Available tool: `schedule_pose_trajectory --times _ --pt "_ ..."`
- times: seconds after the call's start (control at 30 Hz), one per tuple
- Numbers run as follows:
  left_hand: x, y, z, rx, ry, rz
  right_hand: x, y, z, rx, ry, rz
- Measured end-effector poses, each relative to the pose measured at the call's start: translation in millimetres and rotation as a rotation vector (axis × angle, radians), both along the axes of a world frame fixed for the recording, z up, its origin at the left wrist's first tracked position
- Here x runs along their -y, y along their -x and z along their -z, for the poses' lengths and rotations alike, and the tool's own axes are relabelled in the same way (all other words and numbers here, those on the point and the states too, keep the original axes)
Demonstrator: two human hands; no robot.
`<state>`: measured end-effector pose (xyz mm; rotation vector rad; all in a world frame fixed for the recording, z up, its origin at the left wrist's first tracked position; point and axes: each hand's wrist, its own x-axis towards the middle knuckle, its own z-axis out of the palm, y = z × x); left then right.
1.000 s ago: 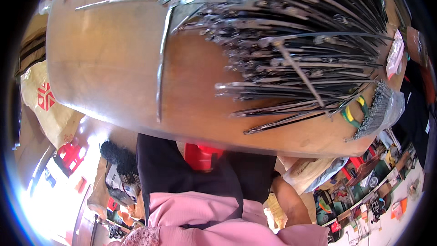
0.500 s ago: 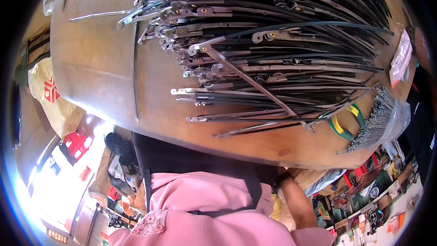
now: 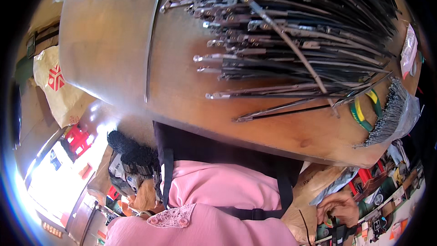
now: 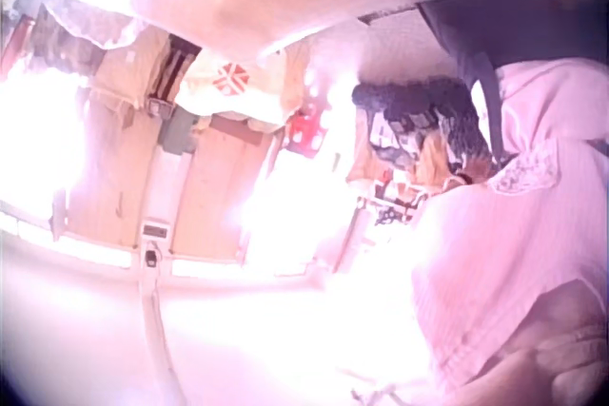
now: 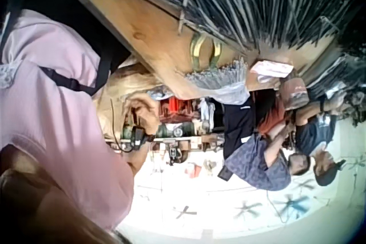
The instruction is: The person gathers thin metal wires from a table, bundles them, places the bundle into a large sack, and then uses pliers to cut or crimp individual wires.
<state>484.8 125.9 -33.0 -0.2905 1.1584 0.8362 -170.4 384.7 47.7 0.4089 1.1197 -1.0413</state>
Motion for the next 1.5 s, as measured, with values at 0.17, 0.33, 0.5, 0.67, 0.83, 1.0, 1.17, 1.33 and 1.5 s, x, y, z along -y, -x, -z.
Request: schedule_pose_trajectory --times 0.17,0.33,0.5,0.67,0.83,1.0,1.17,1.33,1.5 --pt "11.5 20.4 47.5 -0.292 0.066 0.072 80.6 -27.5 24.7 -0.753 0.201 0.232" --pt "52.3 60.2 56.5 -0.442 0.063 -0.036 86.9 -13.0 -7.4 -1.348 0.069 0.004" --pt "141.3 159.4 16.7 -0.655 0.279 -0.355 83.6 10.9 -55.1 -1.653 -0.056 0.014" --pt "208.5 272.3 -77.4 -1.2 0.716 -0.335 87.6 46.4 -78.6 -1.778 0.047 0.195" --pt "184.6 405.7 -107.4 -1.642 0.612 -0.996 81.9 64.3 -35.1 -2.158 -0.018 -0.527" --pt "142.9 464.7 -59.1 -1.911 0.579 -0.745 82.4 32.2 33.0 -2.228 -0.026 -0.749" --pt "132.4 496.6 -17.1 -1.999 0.776 -0.357 88.9 16.8 51.9 -2.416 0.016 -0.928" --pt "124.8 505.2 -13.4 -2.04 0.741 -0.461 96.7 29.6 50.7 -2.46 0.06 -0.949" --pt "100.4 521.4 -24.2 -2.05 0.952 -0.132 145.4 35.9 30.4 -2.389 0.069 -0.659"
